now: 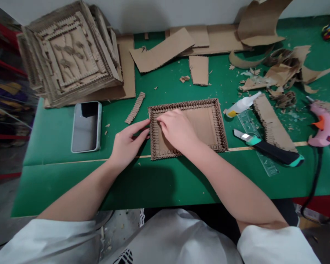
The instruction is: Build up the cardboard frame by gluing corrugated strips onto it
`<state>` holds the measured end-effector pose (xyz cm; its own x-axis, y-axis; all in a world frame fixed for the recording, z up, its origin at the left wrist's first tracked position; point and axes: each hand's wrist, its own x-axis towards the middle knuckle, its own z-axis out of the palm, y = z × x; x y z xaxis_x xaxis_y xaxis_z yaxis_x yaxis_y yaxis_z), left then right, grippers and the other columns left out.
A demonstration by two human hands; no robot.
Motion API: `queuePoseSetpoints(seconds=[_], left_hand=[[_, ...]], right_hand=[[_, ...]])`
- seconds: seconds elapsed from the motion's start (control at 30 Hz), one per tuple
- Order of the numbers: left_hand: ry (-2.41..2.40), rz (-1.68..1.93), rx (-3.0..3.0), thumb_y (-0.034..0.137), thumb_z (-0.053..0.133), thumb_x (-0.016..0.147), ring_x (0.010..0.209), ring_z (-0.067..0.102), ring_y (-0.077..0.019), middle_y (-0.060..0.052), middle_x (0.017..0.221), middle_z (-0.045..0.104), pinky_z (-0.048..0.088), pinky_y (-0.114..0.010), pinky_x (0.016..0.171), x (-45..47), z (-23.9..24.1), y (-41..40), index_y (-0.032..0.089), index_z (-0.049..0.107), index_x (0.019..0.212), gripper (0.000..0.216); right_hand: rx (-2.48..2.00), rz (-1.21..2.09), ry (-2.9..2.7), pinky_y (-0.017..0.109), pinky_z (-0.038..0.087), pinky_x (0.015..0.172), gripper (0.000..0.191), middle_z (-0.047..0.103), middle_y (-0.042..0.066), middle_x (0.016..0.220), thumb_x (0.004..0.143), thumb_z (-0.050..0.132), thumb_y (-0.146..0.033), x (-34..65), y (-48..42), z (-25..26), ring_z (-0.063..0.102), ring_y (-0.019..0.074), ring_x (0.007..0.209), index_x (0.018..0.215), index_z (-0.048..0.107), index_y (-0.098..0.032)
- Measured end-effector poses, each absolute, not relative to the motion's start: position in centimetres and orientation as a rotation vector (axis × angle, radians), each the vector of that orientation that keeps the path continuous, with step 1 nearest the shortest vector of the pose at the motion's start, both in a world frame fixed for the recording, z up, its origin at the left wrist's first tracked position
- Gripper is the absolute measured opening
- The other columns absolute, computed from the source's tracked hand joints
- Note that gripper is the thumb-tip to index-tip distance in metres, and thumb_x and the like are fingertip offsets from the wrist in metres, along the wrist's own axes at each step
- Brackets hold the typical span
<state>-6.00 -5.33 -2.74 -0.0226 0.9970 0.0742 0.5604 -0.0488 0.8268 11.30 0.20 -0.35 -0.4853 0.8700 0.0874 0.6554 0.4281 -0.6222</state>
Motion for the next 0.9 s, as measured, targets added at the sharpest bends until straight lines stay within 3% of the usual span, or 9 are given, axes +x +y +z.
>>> queuePoseSetpoints(seconds=[0.33,0.47,0.57,0.67,0.8,0.9], left_hand=[[1.625,0.943,1.708,0.024,0.055,0.088,0.109,0.065,-0.0195,-0.004,0.12,0.067,0.051,-0.038,0.1,-6.1,-3.2,-5.2,0.02,0.066,0.117,0.031],[1.632,0.973,1.741,0.026,0.054,0.088,0.106,0.065,-0.0195,-0.006,0.119,0.068,0.057,-0.036,0.091,-6.2,-3.1,-5.3,0.019,0.066,0.116,0.031],[1.666,1.031,1.8,0.027,0.052,0.089,0.106,0.065,-0.0198,-0.007,0.119,0.067,0.06,-0.032,0.079,-6.4,-2.9,-5.4,0.02,0.066,0.114,0.03],[1.719,1.122,1.913,0.025,0.05,0.089,0.108,0.063,-0.0201,-0.007,0.116,0.068,0.059,-0.032,0.079,-6.3,-2.3,-5.4,0.021,0.067,0.111,0.028],[1.693,1.25,2.089,0.018,0.05,0.088,0.101,0.064,-0.0182,-0.006,0.109,0.069,0.057,-0.031,0.08,-5.5,-0.6,-5.2,0.022,0.068,0.107,0.026],[1.523,1.28,2.274,0.015,0.051,0.087,0.1,0.064,-0.0177,-0.005,0.109,0.068,0.054,-0.034,0.089,-3.9,1.4,-4.6,0.025,0.066,0.11,0.03]], right_hand=[[-1.121,0.619,-2.52,0.044,0.047,0.096,0.036,0.07,0.011,0.11,0.083,0.043,-0.005,10.9,-0.3,-0.8,0.058,0.0257,0.111,0.101,0.073,-0.014],[-1.085,0.503,-2.373,0.045,0.048,0.094,0.031,0.07,0.01,0.111,0.087,0.046,-0.012,13.0,-1.1,1.5,0.06,0.0249,0.107,0.103,0.071,-0.017],[-1.199,0.349,-1.97,0.038,0.054,0.082,0.022,0.072,0.004,0.099,0.089,0.052,-0.02,17.2,-2.0,3.8,0.065,0.0187,0.09,0.1,0.07,-0.025],[-1.402,0.131,-1.407,0.031,0.053,0.062,0.02,0.069,0.006,0.094,0.086,0.057,-0.03,22.5,-2.0,4.5,0.064,0.0168,0.078,0.103,0.066,-0.025],[-1.687,0.329,-1.373,0.036,0.053,0.069,0.05,0.068,0.006,0.098,0.069,0.073,-0.034,27.7,0.0,2.6,0.064,0.0194,0.084,0.116,0.059,-0.022],[-1.729,0.419,-1.467,0.037,0.052,0.074,0.037,0.069,0.006,0.093,0.07,0.07,-0.037,28.9,1.4,1.1,0.065,0.0203,0.084,0.103,0.066,-0.021]])
